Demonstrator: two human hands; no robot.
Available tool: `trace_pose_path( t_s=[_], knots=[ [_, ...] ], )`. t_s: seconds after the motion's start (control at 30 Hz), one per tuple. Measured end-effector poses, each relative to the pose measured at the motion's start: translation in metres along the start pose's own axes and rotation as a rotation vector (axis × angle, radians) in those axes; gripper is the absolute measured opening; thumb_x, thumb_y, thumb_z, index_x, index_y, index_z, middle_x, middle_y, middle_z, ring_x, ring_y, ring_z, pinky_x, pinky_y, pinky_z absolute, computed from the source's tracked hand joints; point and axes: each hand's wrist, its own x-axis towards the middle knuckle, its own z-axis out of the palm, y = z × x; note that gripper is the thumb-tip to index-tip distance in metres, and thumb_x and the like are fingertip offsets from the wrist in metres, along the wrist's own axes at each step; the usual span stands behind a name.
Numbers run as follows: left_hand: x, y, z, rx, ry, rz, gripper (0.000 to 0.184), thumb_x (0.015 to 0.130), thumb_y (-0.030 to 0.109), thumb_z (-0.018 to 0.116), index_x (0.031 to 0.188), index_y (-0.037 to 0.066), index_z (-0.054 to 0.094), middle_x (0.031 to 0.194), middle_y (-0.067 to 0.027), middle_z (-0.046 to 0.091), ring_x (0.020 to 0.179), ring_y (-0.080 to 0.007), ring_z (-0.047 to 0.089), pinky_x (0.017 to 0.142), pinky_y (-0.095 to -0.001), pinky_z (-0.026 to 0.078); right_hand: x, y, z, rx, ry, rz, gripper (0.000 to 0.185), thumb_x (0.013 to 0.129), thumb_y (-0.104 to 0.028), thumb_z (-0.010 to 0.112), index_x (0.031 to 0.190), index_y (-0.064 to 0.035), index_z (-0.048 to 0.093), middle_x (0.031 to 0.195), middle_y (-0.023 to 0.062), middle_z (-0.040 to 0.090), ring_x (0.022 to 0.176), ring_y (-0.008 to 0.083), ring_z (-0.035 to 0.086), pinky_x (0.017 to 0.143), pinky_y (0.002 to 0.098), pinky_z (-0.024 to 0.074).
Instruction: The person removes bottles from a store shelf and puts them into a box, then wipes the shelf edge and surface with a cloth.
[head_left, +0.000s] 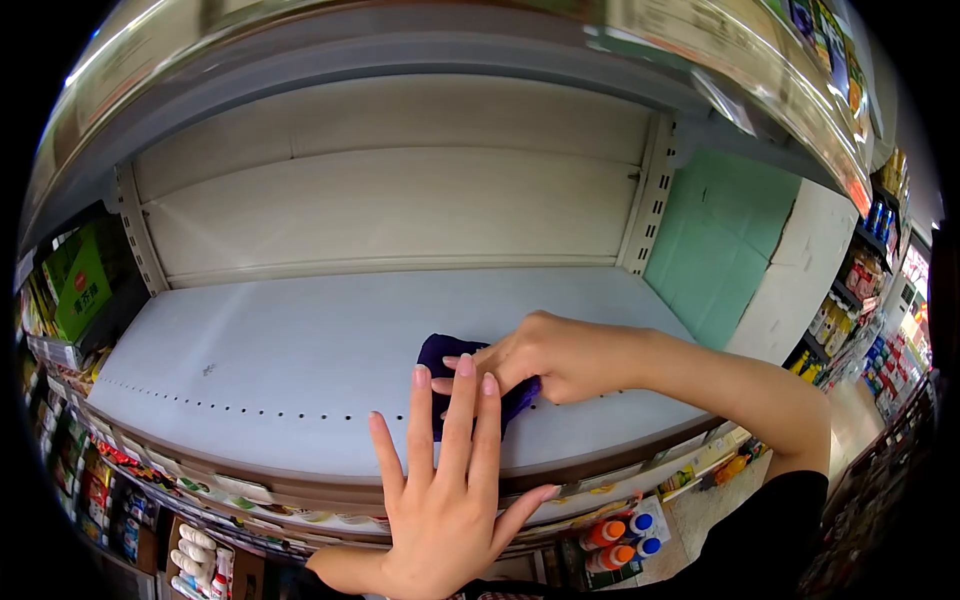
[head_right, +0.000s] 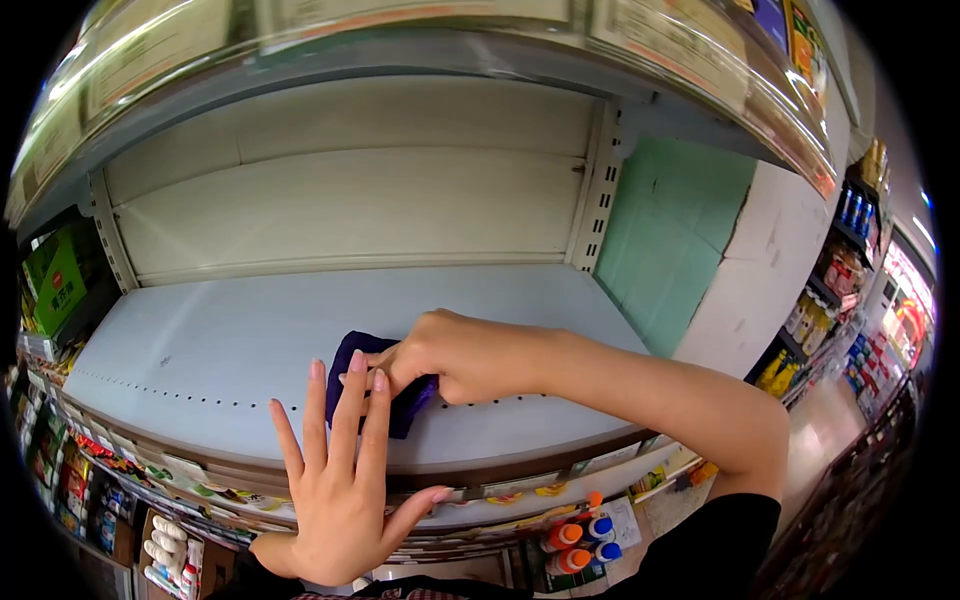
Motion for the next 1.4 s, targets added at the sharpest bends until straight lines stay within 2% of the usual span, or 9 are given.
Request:
trace_pose_path(
  t_s=[0.2, 0.3, 0.5, 0.6, 0.7, 0.8, 1.2, 1.4],
  knots=[
    [0.009, 0.024, 0.012, -0.003, -0.012, 0.025, 0.094, 0.078, 0.052, 0.067, 0.143, -0.008, 0.034, 0.150, -0.0253, 0.030, 0.139, -0.0501, 0.022, 0.107, -0.0677, 0.003, -0.030, 0.007, -0.009, -0.006, 0.010, -0.051, 0.057, 0.060, 0.020, 0.051, 0.108, -0.0036, 0.069, 0.120, 0.0159, 0.063, 0.120, 0.0321, 0.056, 0.096, 0.0383, 0.0493],
    [0.013, 0.037, 0.017, 0.002, -0.010, 0.029, 0.093, 0.079, 0.052, 0.066, 0.142, -0.008, 0.034, 0.150, -0.0253, 0.030, 0.139, -0.0500, 0.022, 0.107, -0.0678, 0.003, -0.044, 0.019, -0.009, 0.007, 0.077, -0.151, 0.063, 0.056, 0.021, 0.046, 0.108, -0.0072, 0.069, 0.116, 0.0172, 0.061, 0.114, 0.0358, 0.056, 0.075, 0.0405, 0.0499],
    [0.022, 0.062, 0.028, 0.001, 0.002, 0.032, 0.092, 0.079, 0.052, 0.066, 0.142, -0.007, 0.035, 0.150, -0.0248, 0.030, 0.139, -0.0488, 0.022, 0.107, -0.0674, 0.003, -0.076, 0.029, -0.016, -0.011, 0.066, -0.095, 0.067, 0.055, 0.022, 0.045, 0.109, -0.0089, 0.070, 0.111, 0.0205, 0.062, 0.123, 0.0321, 0.052, 0.078, 0.0399, 0.0497],
    [0.026, 0.074, 0.034, -0.012, 0.011, 0.034, 0.091, 0.079, 0.050, 0.067, 0.142, -0.007, 0.035, 0.150, -0.0244, 0.031, 0.140, -0.0480, 0.023, 0.108, -0.0670, 0.003, -0.090, 0.030, -0.022, -0.017, 0.049, -0.085, 0.057, 0.059, 0.022, 0.051, 0.106, -0.0041, 0.070, 0.124, 0.0127, 0.061, 0.124, 0.0313, 0.053, 0.098, 0.0363, 0.0488],
    [0.030, 0.086, 0.038, -0.022, 0.010, 0.037, 0.090, 0.078, 0.048, 0.068, 0.142, -0.006, 0.036, 0.150, -0.0239, 0.032, 0.140, -0.0475, 0.023, 0.108, -0.0668, 0.003, -0.105, 0.028, -0.028, -0.038, 0.041, -0.064, 0.058, 0.059, 0.022, 0.051, 0.106, -0.0050, 0.070, 0.123, 0.0125, 0.062, 0.124, 0.0322, 0.052, 0.098, 0.0368, 0.0488],
    [0.033, 0.096, 0.042, -0.027, 0.003, 0.043, 0.089, 0.078, 0.047, 0.069, 0.142, -0.006, 0.036, 0.150, -0.0235, 0.033, 0.140, -0.0471, 0.024, 0.108, -0.0668, 0.003, -0.121, 0.035, -0.027, -0.022, 0.062, -0.033, 0.071, 0.052, 0.022, 0.044, 0.110, -0.0108, 0.070, 0.115, 0.0176, 0.062, 0.125, 0.0330, 0.050, 0.097, 0.0355, 0.0475],
    [0.044, 0.130, 0.054, -0.064, -0.006, 0.090, 0.085, 0.079, 0.045, 0.069, 0.141, -0.005, 0.039, 0.150, -0.0219, 0.033, 0.139, -0.0462, 0.026, 0.108, -0.0663, 0.008, -0.187, 0.034, -0.042, -0.076, 0.081, 0.090, 0.072, 0.054, 0.019, 0.044, 0.113, -0.0145, 0.070, 0.123, 0.0099, 0.062, 0.125, 0.0290, 0.052, 0.099, 0.0343, 0.0456],
    [0.045, 0.142, 0.056, -0.109, -0.027, 0.125, 0.083, 0.079, 0.044, 0.069, 0.140, -0.004, 0.041, 0.150, -0.0212, 0.033, 0.139, -0.0457, 0.025, 0.108, -0.0656, 0.010, -0.217, 0.022, -0.047, -0.132, 0.086, 0.225, 0.074, 0.054, 0.018, 0.045, 0.113, -0.0185, 0.071, 0.123, 0.0088, 0.062, 0.123, 0.0271, 0.054, 0.095, 0.0338, 0.0485]
  ],
)
